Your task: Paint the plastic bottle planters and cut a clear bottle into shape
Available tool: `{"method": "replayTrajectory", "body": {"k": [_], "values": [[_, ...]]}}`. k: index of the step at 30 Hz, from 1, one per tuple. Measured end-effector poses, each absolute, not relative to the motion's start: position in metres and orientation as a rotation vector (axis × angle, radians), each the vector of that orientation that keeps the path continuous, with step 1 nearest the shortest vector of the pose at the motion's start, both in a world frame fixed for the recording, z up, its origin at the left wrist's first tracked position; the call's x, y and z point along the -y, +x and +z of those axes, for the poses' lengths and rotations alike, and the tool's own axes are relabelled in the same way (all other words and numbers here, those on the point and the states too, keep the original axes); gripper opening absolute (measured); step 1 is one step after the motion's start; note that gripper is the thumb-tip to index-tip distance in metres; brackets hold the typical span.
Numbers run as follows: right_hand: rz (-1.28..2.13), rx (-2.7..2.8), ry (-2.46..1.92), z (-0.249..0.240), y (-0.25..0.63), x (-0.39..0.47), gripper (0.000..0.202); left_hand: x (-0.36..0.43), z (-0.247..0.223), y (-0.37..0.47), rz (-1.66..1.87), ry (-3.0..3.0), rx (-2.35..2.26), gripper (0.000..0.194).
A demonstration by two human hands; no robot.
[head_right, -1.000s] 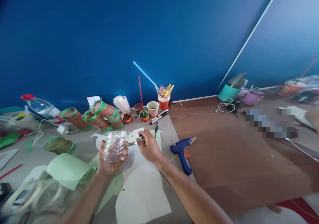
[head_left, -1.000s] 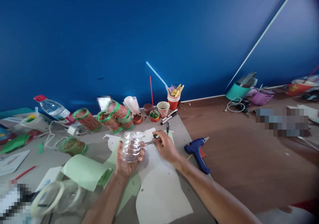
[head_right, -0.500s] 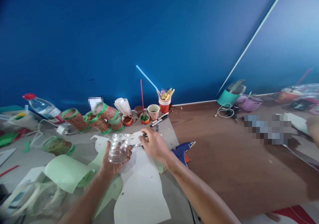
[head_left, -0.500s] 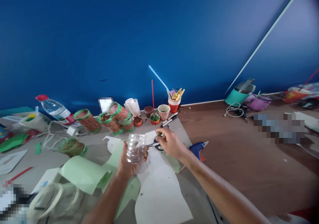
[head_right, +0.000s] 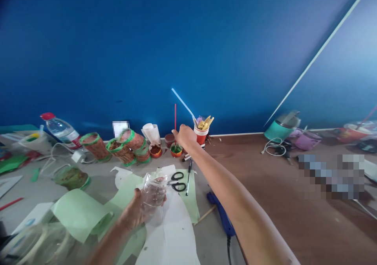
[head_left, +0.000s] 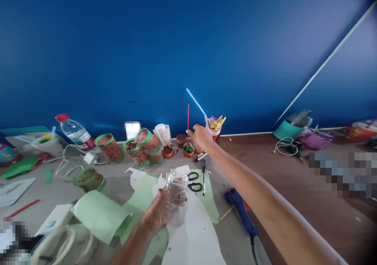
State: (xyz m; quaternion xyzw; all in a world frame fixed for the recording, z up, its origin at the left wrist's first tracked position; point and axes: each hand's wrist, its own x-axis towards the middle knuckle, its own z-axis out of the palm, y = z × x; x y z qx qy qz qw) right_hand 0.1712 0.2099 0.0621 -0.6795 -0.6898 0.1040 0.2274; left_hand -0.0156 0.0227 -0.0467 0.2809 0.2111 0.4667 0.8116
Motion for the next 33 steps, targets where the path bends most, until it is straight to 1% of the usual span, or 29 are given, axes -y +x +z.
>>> {"method": "replayTrajectory", "body": {"k": [2, 4, 6, 10, 15, 19, 22, 27, 33], "values": [[0.267, 1.877, -1.911, 0.061, 0.164, -0.221, 0.047, -0.024, -0.047, -0.016, 1.007, 0.614, -0.435, 0.072], [0.259, 1.859, -1.935, 0.059, 0.159, -0.231, 0.049, -0.025, -0.046, -0.016, 1.004, 0.63, -0.425, 0.072], [0.266, 1.854, -1.942, 0.058, 0.154, -0.24, 0.044, -0.026, -0.044, -0.017, 0.99, 0.646, -0.418, 0.072], [0.315, 1.866, -1.923, 0.056, 0.153, -0.251, 0.025, -0.027, -0.045, -0.018, 0.979, 0.647, -0.421, 0.073], [0.391, 1.919, -1.82, 0.052, 0.166, -0.234, 0.02, -0.029, -0.055, -0.02, 1.004, 0.641, -0.397, 0.072], [0.483, 2.006, -1.696, 0.048, 0.183, -0.202, 0.015, -0.029, -0.05, -0.02, 1.024, 0.638, -0.464, 0.066], [0.494, 2.01, -1.627, 0.048, 0.196, -0.181, 0.019, -0.03, -0.045, -0.018, 1.063, 0.646, -0.503, 0.062], [0.463, 1.857, -1.609, 0.047, 0.208, -0.167, 0.026, -0.032, -0.045, -0.015, 1.143, 0.644, -0.532, 0.06], [0.585, 1.807, -1.523, 0.025, 0.208, -0.169, 0.018, -0.032, -0.051, -0.013, 1.195, 0.687, -0.575, 0.058]]}}
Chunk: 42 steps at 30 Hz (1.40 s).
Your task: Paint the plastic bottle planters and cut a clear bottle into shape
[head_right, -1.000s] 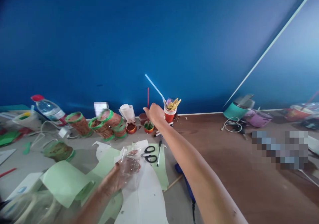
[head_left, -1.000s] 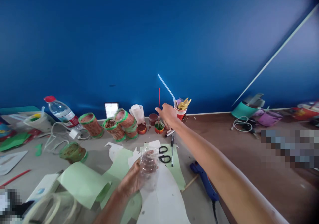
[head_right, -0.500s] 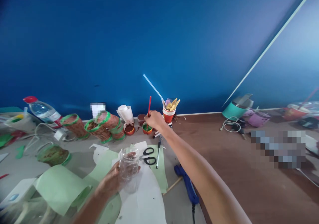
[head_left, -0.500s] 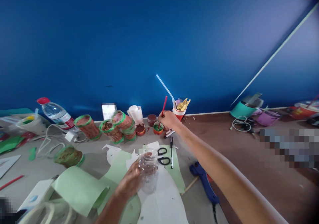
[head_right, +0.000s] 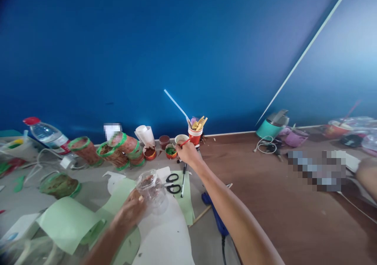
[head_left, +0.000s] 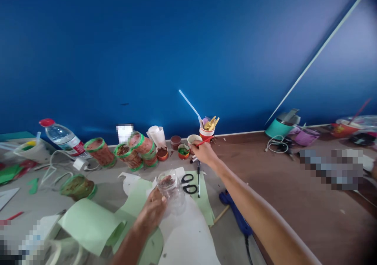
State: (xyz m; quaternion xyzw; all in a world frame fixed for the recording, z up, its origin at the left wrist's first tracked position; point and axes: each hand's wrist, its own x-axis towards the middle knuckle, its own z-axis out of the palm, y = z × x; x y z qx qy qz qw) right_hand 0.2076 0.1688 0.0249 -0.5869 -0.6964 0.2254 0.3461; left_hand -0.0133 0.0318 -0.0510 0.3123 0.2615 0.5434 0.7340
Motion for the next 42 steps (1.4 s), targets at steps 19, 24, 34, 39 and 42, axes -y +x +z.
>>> {"method": "replayTrajectory", "body": {"k": [19, 24, 34, 39, 42], "values": [[1.443, 0.847, -0.753, 0.028, 0.225, -0.1, 0.018, -0.033, -0.057, -0.018, 1.182, 0.616, -0.456, 0.044], [1.607, 0.814, -0.612, 0.018, 0.217, -0.069, 0.021, -0.033, -0.056, -0.018, 1.178, 0.618, -0.478, 0.045], [1.559, 0.885, -0.597, -0.001, 0.207, -0.049, 0.022, -0.03, -0.046, -0.01, 1.181, 0.666, -0.543, 0.045], [1.551, 0.876, -0.603, 0.001, 0.204, -0.045, 0.021, -0.03, -0.046, -0.009, 1.207, 0.684, -0.534, 0.044], [1.557, 0.877, -0.615, 0.001, 0.203, -0.043, 0.022, -0.03, -0.047, -0.007, 1.216, 0.702, -0.532, 0.04]]}}
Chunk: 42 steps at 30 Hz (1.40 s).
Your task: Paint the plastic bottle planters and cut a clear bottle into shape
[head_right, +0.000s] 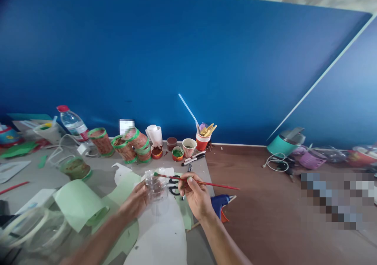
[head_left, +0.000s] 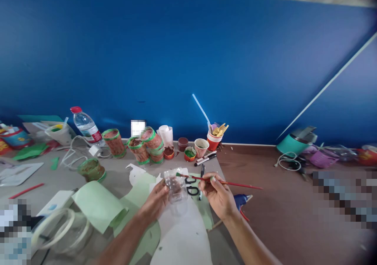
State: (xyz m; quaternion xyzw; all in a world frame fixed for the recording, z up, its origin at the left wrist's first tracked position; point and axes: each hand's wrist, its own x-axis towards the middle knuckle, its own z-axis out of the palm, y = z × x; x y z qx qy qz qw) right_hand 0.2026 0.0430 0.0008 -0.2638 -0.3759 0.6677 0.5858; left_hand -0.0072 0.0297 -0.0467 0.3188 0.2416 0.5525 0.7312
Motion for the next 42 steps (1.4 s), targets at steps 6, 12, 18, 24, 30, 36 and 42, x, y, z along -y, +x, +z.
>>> {"method": "replayTrajectory", "body": {"k": [6, 12, 18, 24, 30, 36, 42], "values": [[1.523, 0.886, -0.654, -0.003, 0.201, -0.041, 0.021, -0.027, -0.047, -0.004, 1.234, 0.731, -0.573, 0.038], [1.468, 0.904, -0.639, -0.006, 0.198, -0.039, 0.019, -0.026, -0.044, -0.001, 1.246, 0.744, -0.628, 0.039], [1.4, 0.94, -0.647, -0.008, 0.196, -0.039, 0.02, -0.027, -0.045, 0.001, 1.267, 0.732, -0.713, 0.047], [1.37, 0.926, -0.653, -0.008, 0.198, -0.041, 0.021, -0.028, -0.048, 0.002, 1.266, 0.766, -0.737, 0.053], [1.32, 0.938, -0.718, -0.003, 0.198, -0.041, 0.024, -0.028, -0.049, 0.002, 1.246, 0.798, -0.761, 0.053], [1.278, 0.987, -0.765, -0.007, 0.198, -0.041, 0.025, -0.032, -0.056, 0.003, 1.248, 0.803, -0.759, 0.057], [1.273, 1.034, -0.781, -0.011, 0.199, -0.042, 0.024, -0.033, -0.059, 0.002, 1.239, 0.863, -0.788, 0.058]]}}
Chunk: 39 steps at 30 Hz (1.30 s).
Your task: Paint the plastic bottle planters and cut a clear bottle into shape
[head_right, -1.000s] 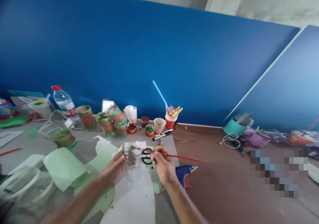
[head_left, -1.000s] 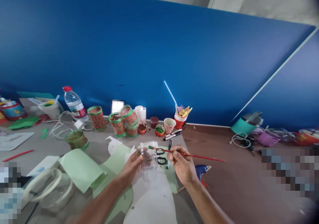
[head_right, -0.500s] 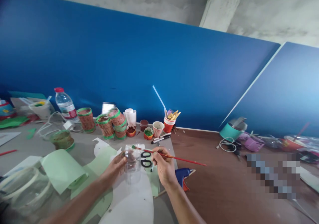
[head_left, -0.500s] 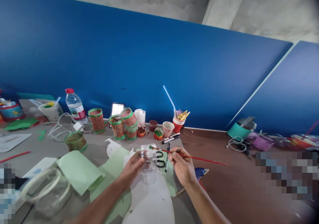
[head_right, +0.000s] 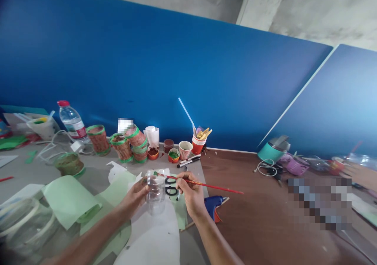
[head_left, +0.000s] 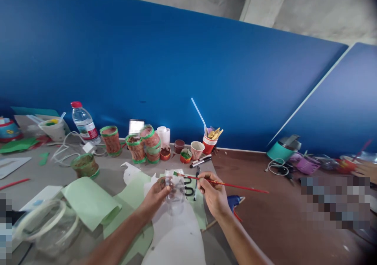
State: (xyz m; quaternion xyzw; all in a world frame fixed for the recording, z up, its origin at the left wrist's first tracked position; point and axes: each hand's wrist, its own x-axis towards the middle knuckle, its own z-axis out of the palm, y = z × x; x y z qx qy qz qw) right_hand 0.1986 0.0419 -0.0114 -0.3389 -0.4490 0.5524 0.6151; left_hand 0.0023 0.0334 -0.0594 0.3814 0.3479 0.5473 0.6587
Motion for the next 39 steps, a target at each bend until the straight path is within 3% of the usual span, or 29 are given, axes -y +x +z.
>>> {"method": "replayTrajectory", "body": {"k": [7, 14, 39], "values": [[1.198, 1.164, -0.846, -0.016, 0.203, -0.045, 0.017, -0.034, -0.059, 0.002, 1.241, 0.891, -0.826, 0.059], [1.185, 1.144, -0.851, -0.016, 0.21, -0.05, 0.016, -0.033, -0.058, 0.003, 1.256, 0.881, -0.816, 0.047], [1.369, 0.899, -0.82, -0.006, 0.213, -0.058, 0.028, -0.026, -0.048, -0.006, 1.129, 0.64, -0.531, 0.038]]}}
